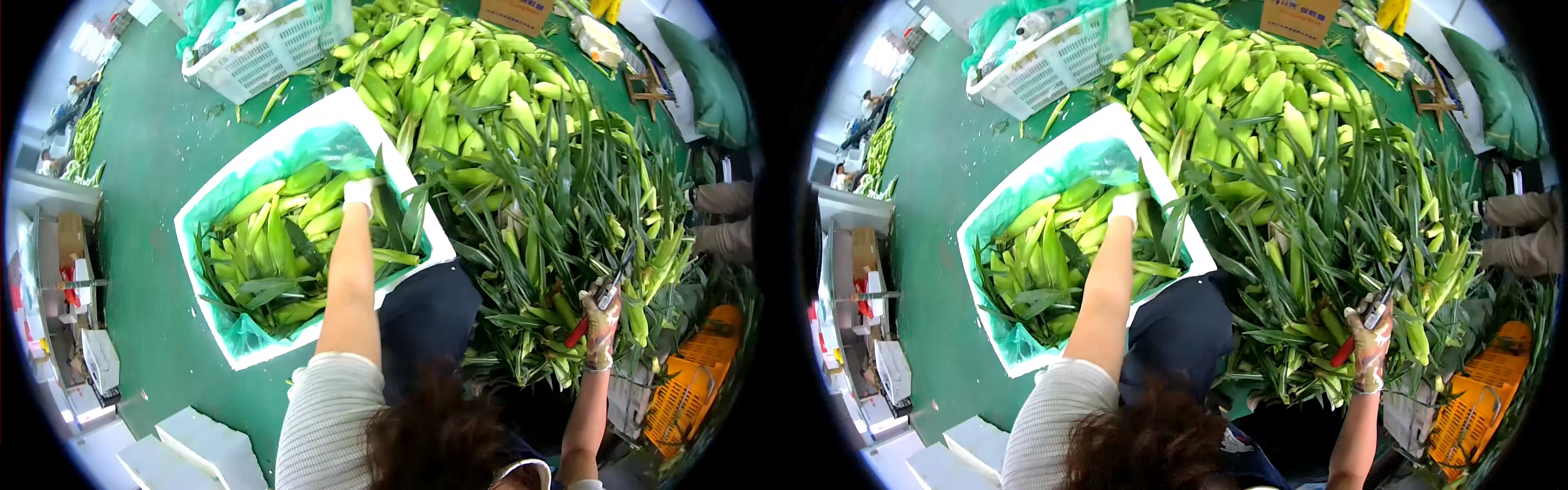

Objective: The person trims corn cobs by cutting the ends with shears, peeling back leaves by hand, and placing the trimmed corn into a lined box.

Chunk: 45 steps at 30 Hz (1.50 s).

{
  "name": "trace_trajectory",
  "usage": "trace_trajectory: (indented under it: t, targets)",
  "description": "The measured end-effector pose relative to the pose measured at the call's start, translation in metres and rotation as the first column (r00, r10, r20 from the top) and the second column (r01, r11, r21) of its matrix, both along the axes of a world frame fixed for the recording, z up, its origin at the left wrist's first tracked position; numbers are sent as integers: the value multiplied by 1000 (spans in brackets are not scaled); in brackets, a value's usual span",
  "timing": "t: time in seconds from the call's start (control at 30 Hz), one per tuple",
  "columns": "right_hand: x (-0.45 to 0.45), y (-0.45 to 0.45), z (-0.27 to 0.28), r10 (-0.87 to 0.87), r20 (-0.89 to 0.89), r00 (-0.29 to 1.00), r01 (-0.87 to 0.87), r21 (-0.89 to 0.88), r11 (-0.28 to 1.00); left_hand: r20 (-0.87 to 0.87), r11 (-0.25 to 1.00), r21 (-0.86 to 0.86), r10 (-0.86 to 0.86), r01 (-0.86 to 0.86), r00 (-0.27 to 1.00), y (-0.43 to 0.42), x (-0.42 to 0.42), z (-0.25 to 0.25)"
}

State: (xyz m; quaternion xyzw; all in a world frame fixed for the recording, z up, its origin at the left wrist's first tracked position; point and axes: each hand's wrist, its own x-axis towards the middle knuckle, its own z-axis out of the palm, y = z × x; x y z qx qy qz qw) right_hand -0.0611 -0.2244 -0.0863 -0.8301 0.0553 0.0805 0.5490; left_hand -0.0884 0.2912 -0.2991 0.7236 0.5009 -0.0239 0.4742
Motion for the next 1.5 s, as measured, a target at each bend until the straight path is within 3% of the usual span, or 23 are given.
trace_trajectory:
  t: [0.03, 0.1, 0.17, 0.27, 0.3, 0.37, 0.4, 0.43, 0.5, 0.53, 0.67, 0.77, 0.87, 0.9, 0.93, 1.03, 1.1, 1.17, 1.3, 1.33, 1.37, 1.43, 1.5]
  targets:
    - [1, 3, 3, 6, 11, 1000, -6, 39, 999, 33, 976, -77, 205, -202, 978, -16, -8, 46]
    - [2, -3, 3, 32, 25, 999, -32, -4, 999, 434, 933, -306, 314, -190, 844, -8, -37, 37]
    - [-1, -5, 10, 103, 34, 994, -100, -81, 992, 637, 922, -265, 387, -282, 666, -28, -62, 77]
    - [-9, 7, 31, 282, 160, 946, -158, -532, 832, 838, 955, 46, 123, -293, 532, -58, -75, 158]
    - [-12, 18, 41, 385, 307, 870, -169, -549, 819, 842, 960, 61, 97, -272, 531, -69, -68, 187]
    - [-11, 29, 58, 542, 451, 709, -237, -572, 785, 765, 935, 345, -229, -83, 601, -96, -44, 243]
    - [-12, 30, 61, 549, 454, 702, -226, -589, 776, 645, 812, 582, -432, -38, 630, -112, -30, 267]
    - [-14, 29, 60, 551, 451, 703, -210, -607, 766, 596, 754, 652, -570, 73, 566, -127, -8, 281]
    - [-16, 25, 58, 483, 510, 711, -124, -586, 801, 322, 427, 892, -830, 146, 455, -177, 24, 316]
    - [-19, 20, 67, 446, 465, 765, -92, -606, 790, 285, 379, 895, -890, 233, 355, -208, 38, 331]
    - [-11, -22, 75, 385, 515, 766, 97, -684, 723, 282, 296, 635, -949, 714, 143, -303, 74, 346]
    - [-15, -61, 81, 339, 489, 804, 46, -619, 784, 258, 160, 476, -965, 865, 37, -347, 90, 340]
    - [-27, -91, 75, 335, 419, 844, -64, -542, 838, 324, -74, 94, -941, 993, -100, -381, 105, 337]
    - [-30, -95, 80, 335, 384, 860, -107, -508, 855, 327, -88, 84, -939, 993, -111, -387, 108, 329]
    - [-34, -107, 90, 331, 184, 926, -252, -355, 900, 367, -124, 21, -922, 992, -123, -392, 113, 317]
    - [-37, -123, 107, 321, 23, 947, -276, -457, 846, 388, -144, 11, -911, 990, -137, -408, 115, 313]
    - [-35, -130, 81, 318, 230, 920, -182, -470, 864, 232, -119, 45, -964, 992, -127, -416, 112, 315]
    - [-33, -129, 65, 310, 85, 947, -260, -366, 894, 239, -201, -33, -953, 979, -188, -421, 119, 313]
    - [-40, -116, 43, 144, -27, 989, -146, -257, 955, -169, -365, 147, -925, 919, -340, -423, 121, 332]
    - [-37, -122, 42, 194, -79, 978, -210, -398, 893, -391, -513, 233, -827, 826, -403, -421, 123, 340]
    - [-33, -134, 28, 239, -188, 953, -290, -332, 898, -501, -574, 313, -777, 757, -382, -417, 128, 343]
    - [-38, -142, 41, 11, -210, 978, -66, -257, 964, -469, -565, 437, -807, 700, -360, -413, 137, 352]
    - [-30, -150, 52, -106, -177, 978, 131, 138, 982, -552, -631, 432, -750, 645, -364, -427, 130, 362]
